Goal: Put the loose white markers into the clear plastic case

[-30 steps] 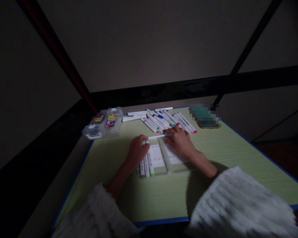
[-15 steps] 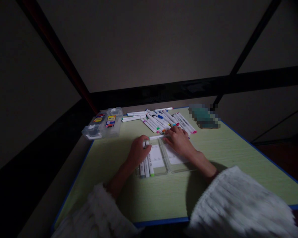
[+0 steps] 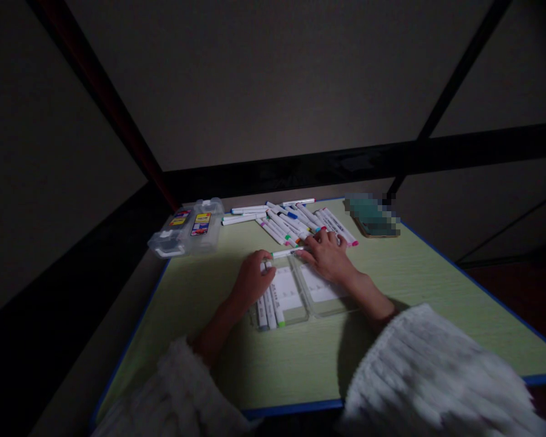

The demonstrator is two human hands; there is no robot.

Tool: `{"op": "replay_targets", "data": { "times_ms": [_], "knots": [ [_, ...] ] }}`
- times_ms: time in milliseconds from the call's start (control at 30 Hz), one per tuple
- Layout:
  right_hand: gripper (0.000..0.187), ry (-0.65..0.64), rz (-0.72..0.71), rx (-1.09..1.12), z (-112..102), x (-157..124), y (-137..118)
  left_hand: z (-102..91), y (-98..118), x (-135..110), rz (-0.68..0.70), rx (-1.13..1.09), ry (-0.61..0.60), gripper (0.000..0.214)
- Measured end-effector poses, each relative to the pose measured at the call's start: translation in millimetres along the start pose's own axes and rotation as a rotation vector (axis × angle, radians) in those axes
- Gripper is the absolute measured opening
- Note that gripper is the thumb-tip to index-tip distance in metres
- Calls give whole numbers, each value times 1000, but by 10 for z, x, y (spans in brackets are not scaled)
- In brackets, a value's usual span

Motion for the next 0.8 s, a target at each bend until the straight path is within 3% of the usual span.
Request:
{"op": "replay_targets", "data": {
  "times_ms": [433,800],
  "knots": [
    [52,10,40,13,76,52,-7,58,-42,-5,60,34,23,17],
    [41,-1,26,79,67,56,17,49,-34,-4,71,31,14,17]
  ]
}}
Point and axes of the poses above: each hand's wrist, its own x-axis towards the middle knuckle, its own z-axis out of the palm, y = z × x, the point moved 2 cm from there along x, towards the middle knuckle, and after that the axes turned 5 degrees about -y, right-handed, at the moved point
